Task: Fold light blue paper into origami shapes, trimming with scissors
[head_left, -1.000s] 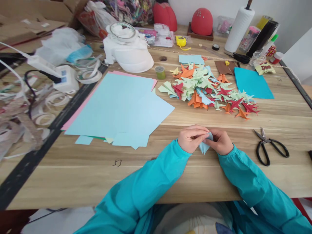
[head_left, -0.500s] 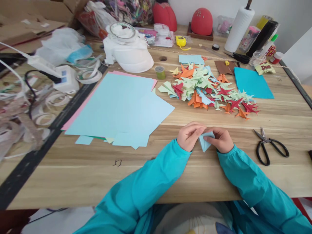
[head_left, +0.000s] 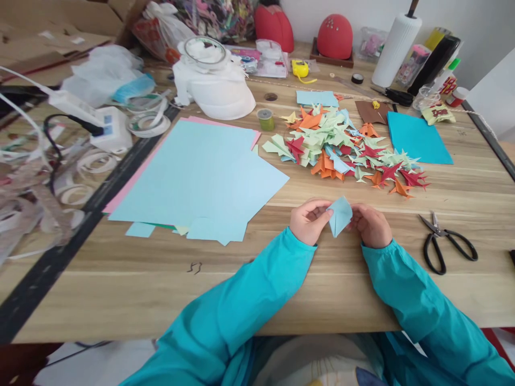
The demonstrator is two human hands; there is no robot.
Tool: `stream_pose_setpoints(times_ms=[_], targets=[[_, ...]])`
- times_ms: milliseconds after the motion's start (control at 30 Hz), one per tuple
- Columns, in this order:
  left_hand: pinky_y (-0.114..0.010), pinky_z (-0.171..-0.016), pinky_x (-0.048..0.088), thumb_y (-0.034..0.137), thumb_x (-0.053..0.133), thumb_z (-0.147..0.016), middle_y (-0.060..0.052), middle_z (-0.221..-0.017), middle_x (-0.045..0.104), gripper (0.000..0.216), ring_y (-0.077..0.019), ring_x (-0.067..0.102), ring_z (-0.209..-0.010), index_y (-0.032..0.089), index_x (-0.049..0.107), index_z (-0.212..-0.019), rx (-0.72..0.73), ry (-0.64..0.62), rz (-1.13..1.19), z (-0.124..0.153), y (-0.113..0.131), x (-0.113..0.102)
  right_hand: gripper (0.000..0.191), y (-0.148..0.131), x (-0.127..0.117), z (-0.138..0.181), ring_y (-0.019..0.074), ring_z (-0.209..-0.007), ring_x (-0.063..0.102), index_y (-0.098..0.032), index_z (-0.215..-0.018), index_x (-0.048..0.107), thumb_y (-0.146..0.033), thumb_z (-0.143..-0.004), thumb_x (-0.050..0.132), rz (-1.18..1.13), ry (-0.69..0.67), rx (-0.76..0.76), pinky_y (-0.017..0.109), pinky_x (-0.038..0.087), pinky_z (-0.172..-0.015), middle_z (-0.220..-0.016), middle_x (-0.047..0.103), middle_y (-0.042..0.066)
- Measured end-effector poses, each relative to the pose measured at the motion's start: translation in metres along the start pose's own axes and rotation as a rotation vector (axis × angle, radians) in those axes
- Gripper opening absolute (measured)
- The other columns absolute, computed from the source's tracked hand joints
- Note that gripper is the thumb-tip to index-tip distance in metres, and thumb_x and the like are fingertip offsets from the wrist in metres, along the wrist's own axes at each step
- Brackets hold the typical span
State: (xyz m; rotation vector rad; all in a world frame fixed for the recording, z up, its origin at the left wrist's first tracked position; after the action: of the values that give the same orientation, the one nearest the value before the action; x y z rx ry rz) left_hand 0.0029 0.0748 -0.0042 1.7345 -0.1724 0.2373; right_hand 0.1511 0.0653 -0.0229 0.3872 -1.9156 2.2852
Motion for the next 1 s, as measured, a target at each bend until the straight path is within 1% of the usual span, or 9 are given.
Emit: stream_pose_setpoints(times_ms=[100, 167, 333, 500, 700, 1000], targets=[[-0.022, -0.057, 0.047, 0.019, 0.069, -0.059, -0.003, -0.070, 0.063, 0.015, -0.0094, 0.055, -0.061, 0.013, 0.066, -0.073, -0.047, 0.017, 0.037, -0.001, -0.004, -0.002, 0.021, 0.001, -0.001, 0.000, 0.0134, -0.051, 0.054, -0.018, -0.078, 0.067, -0.035, -0.068, 0.064, 0.083, 0.004, 0.003, 0.026, 0.044, -0.051, -0.057, 0.062, 0.001], [-0.022, -0.057, 0.046, 0.019, 0.069, -0.059, -0.003, -0.069, 0.063, 0.015, -0.0091, 0.055, -0.060, 0.013, 0.066, -0.073, -0.059, 0.018, 0.023, -0.001, -0.005, -0.001, 0.020, 0.000, 0.000, 0.001, 0.0128, -0.051, 0.055, -0.018, -0.078, 0.067, -0.035, -0.069, 0.064, 0.109, -0.011, -0.013, 0.026, 0.044, -0.051, -0.058, 0.063, 0.001], [-0.021, -0.052, 0.044, 0.019, 0.069, -0.059, -0.003, -0.068, 0.062, 0.014, -0.0081, 0.053, -0.056, 0.012, 0.065, -0.071, -0.013, 0.021, -0.064, 0.001, 0.000, 0.000, 0.017, -0.001, 0.003, 0.003, 0.0117, -0.053, 0.056, -0.018, -0.079, 0.067, -0.032, -0.069, 0.064, 0.151, -0.032, -0.037, 0.026, 0.045, -0.053, -0.063, 0.065, 0.001], [-0.019, -0.050, 0.043, 0.017, 0.069, -0.059, -0.002, -0.065, 0.060, 0.011, -0.0072, 0.052, -0.054, 0.013, 0.065, -0.068, 0.033, 0.040, -0.113, 0.001, 0.005, 0.000, 0.017, -0.005, 0.005, 0.004, 0.0110, -0.052, 0.056, -0.018, -0.075, 0.067, -0.033, -0.068, 0.065, 0.187, -0.029, -0.041, 0.025, 0.045, -0.053, -0.060, 0.064, 0.000], [-0.019, -0.050, 0.043, 0.018, 0.069, -0.059, -0.002, -0.065, 0.060, 0.012, -0.0072, 0.052, -0.054, 0.013, 0.065, -0.069, 0.026, 0.061, -0.111, 0.002, 0.004, -0.001, 0.016, -0.008, 0.007, 0.005, 0.0114, -0.053, 0.056, -0.019, -0.076, 0.067, -0.032, -0.067, 0.065, 0.213, -0.047, -0.056, 0.025, 0.045, -0.053, -0.062, 0.065, 0.000], [-0.020, -0.050, 0.043, 0.018, 0.069, -0.060, -0.002, -0.065, 0.061, 0.011, -0.0076, 0.053, -0.054, 0.012, 0.065, -0.069, 0.028, 0.056, -0.115, 0.002, 0.006, -0.002, 0.019, -0.010, 0.011, 0.005, 0.0110, -0.051, 0.054, -0.018, -0.073, 0.067, -0.036, -0.067, 0.065, 0.252, -0.059, -0.059, 0.024, 0.044, -0.052, -0.057, 0.063, 0.000]])
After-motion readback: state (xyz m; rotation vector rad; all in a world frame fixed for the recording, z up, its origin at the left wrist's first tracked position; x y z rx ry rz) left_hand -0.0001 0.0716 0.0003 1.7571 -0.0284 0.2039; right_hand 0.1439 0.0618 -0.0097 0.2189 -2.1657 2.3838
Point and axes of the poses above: each hand's wrist, its own z-axis away from the middle knuckle, its own x-axis out of the palm, y = z × x, the point moved 7 cm from there along -z, towards the middle knuckle
